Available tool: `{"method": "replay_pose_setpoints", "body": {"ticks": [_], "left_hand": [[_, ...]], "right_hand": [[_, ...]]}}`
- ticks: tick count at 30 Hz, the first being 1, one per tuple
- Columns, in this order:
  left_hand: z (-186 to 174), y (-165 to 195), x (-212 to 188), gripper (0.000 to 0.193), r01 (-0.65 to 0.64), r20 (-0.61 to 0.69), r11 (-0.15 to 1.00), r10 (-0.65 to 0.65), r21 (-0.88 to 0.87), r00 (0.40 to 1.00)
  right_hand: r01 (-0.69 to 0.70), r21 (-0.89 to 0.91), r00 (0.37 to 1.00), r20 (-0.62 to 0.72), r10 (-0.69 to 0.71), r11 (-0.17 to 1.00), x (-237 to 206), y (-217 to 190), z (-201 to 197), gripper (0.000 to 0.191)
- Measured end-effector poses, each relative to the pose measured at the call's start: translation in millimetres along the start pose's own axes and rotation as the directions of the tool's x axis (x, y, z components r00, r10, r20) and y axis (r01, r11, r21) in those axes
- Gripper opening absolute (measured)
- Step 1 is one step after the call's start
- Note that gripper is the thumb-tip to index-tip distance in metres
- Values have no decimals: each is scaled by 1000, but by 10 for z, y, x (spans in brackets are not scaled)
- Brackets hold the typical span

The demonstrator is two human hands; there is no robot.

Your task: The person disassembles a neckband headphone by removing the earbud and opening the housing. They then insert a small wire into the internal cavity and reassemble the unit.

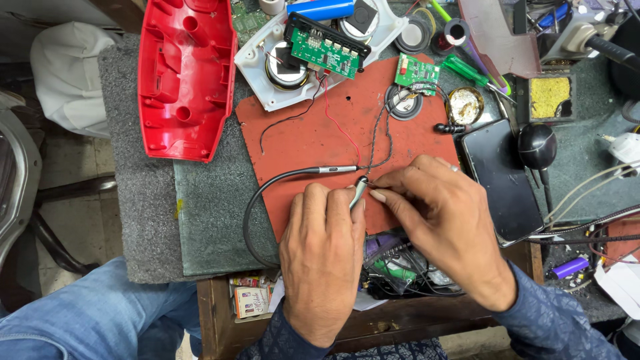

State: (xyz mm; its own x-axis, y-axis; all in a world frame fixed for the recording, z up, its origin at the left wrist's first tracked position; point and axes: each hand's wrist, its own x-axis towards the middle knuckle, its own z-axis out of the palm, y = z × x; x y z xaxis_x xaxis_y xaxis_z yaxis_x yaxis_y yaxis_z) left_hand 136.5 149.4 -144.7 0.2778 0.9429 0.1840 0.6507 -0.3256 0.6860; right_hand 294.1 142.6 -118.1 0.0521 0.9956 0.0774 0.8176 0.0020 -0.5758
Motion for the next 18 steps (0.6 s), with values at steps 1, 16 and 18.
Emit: {"method": "replay_pose_setpoints", "body": {"ticks": [1,16,18], "left_hand": [[1,1,-2,19,1,2,1000,-1,2,1000],[16,-25,0,19,-1,11,1000,1,2,1000],[16,-25,11,19,0,11,1000,0,5,1000]], "right_hand": [[-53,52,998,25,52,997,19,8,-12,12],[-40,9,933,358,34,999,432,63,-213,9],[-23,-9,932,362,25,1000,437,48,-209,8]]}}
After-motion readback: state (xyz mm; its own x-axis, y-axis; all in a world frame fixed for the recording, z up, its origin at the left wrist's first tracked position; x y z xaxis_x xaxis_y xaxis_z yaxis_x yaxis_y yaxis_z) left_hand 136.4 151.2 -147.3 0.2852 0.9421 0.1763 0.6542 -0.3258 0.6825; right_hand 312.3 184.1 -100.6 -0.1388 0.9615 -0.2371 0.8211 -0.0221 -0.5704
